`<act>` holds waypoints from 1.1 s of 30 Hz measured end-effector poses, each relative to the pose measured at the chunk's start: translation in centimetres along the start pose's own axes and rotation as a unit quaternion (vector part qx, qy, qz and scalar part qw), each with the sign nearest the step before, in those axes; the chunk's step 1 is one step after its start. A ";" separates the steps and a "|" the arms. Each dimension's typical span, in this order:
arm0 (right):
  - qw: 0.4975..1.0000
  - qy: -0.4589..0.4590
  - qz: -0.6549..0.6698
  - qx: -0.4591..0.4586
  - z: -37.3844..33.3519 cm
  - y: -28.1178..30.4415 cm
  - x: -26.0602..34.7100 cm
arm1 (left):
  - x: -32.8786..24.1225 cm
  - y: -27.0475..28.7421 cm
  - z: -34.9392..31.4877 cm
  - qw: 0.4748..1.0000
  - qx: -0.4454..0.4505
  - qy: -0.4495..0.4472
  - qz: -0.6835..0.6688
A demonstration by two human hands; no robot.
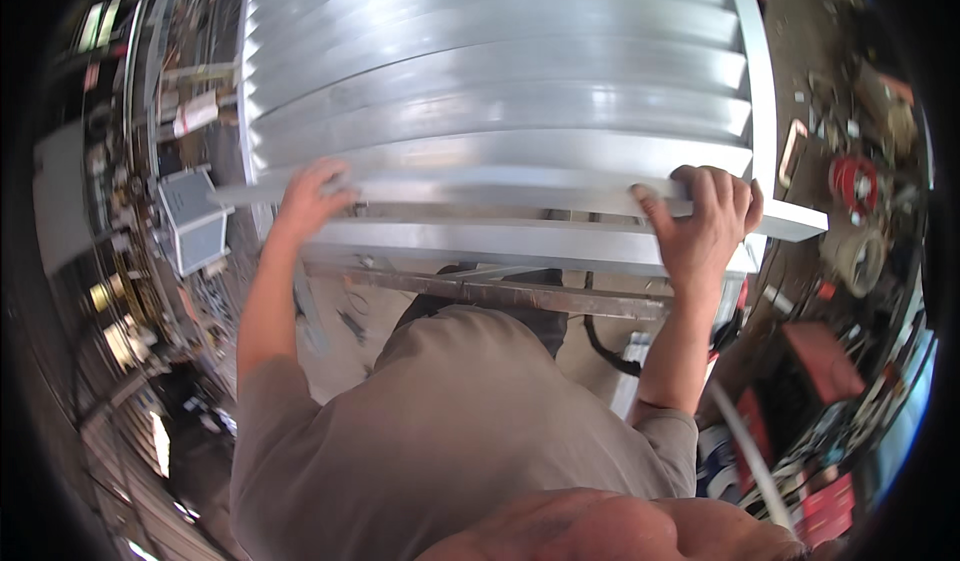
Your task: The person assembles a metal frame by placing rectangular aluminum profiles into a larger frame structure and tack-welding them in place. They repeatedly position and weld multiple profiles, then gather and stack the finished pieces.
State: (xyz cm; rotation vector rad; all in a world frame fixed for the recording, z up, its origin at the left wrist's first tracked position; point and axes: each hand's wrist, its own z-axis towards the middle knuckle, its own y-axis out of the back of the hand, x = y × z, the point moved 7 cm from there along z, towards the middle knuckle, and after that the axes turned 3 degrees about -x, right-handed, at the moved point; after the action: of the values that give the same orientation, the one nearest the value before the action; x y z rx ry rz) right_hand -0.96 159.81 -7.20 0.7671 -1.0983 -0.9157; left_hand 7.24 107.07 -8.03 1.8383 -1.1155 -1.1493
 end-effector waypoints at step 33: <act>0.953 -0.087 -0.056 0.284 7.8 -15.3 2.1 | 8.8 -25.5 -28.2 0.913 -0.067 0.129 -0.381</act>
State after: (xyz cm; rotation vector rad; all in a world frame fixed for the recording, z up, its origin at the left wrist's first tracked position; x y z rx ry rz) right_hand -11.47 150.79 -17.58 1.2470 -1.5163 -0.7731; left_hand 43.12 112.08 -22.64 2.2999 -0.1326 -1.2878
